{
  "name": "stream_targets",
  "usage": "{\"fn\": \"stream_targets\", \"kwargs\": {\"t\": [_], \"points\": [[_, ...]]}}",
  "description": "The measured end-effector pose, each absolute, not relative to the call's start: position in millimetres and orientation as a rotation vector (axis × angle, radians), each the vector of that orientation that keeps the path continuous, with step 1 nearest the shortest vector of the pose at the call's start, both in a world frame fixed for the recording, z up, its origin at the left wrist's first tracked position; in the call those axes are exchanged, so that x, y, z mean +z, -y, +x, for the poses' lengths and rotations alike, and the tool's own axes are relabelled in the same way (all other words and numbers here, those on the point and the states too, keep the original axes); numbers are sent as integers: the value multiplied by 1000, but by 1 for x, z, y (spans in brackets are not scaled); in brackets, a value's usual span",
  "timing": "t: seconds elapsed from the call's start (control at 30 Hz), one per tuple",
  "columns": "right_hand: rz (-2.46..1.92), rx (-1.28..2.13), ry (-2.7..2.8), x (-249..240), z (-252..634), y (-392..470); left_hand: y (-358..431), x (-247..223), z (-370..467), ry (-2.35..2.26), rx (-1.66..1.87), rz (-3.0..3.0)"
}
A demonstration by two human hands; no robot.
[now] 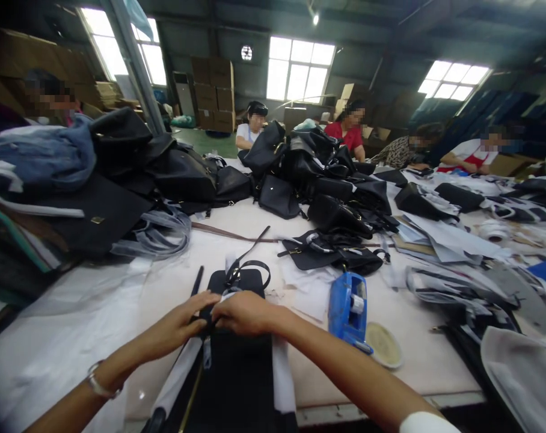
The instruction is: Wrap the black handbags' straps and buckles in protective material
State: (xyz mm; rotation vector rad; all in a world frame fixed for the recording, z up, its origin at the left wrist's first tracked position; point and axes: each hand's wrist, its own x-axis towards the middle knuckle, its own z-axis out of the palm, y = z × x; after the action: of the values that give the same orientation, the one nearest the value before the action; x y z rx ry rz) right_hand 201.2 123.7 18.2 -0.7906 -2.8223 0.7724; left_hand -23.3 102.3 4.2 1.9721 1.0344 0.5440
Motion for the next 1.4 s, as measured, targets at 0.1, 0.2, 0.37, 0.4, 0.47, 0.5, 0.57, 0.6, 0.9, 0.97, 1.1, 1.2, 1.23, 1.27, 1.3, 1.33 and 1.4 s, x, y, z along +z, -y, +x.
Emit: {"fn": "stream_targets", "kwargs": {"t": [0.1, 0.2, 0.37, 0.4, 0.47, 0.5, 0.57, 0.6, 0.9, 0.97, 1.1, 1.2, 1.23, 1.27, 1.3, 1.33, 1.4], "points": [[-1134, 407, 2720, 33, 213, -144, -113, -9, -19, -902, 392, 1683], [-1239, 145, 2715, 38, 219, -166, -118, -14, -16, -837, 498, 1479], [-1394, 186, 2750, 25, 215, -191, -129, -17, -31, -1149, 514, 1855], [-1474, 281, 2738, 22, 213, -194, -132, -16, -37, -1282, 505, 1975], [-1573, 434, 2716, 19, 211, -199, -135, -11, -51, -1515, 505, 2159], [-1590, 536, 2687, 20, 210, -201, -136, -8, -58, -1604, 522, 2209], [-1577, 873, 2585, 29, 208, -204, -137, -1, -70, -1728, 580, 2207], [-1551, 1084, 2519, 35, 206, -206, -137, 1, -75, -1770, 618, 2166], [-1571, 2091, 2463, 48, 198, -231, -129, 15, -92, -2021, 1004, 2062], [-1656, 1714, 2275, 47, 197, -245, -122, 14, -86, -2042, 1066, 2107], [-1610, 999, 1830, 53, 184, -267, -110, -8, -75, -1753, 945, 2035], [-1453, 845, 2038, 57, 169, -257, -109, -32, -77, -1629, 907, 1946], [-1357, 787, 2204, 58, 164, -249, -110, -38, -80, -1658, 935, 1901], [-1250, 718, 2392, 58, 159, -240, -112, -42, -83, -1691, 973, 1846], [-1145, 645, 2576, 58, 154, -231, -114, -44, -86, -1722, 1013, 1794], [-1064, 574, 2727, 59, 150, -223, -116, -44, -89, -1743, 1051, 1751], [-979, 433, 2916, 61, 144, -211, -118, -38, -94, -1762, 1125, 1698]]}}
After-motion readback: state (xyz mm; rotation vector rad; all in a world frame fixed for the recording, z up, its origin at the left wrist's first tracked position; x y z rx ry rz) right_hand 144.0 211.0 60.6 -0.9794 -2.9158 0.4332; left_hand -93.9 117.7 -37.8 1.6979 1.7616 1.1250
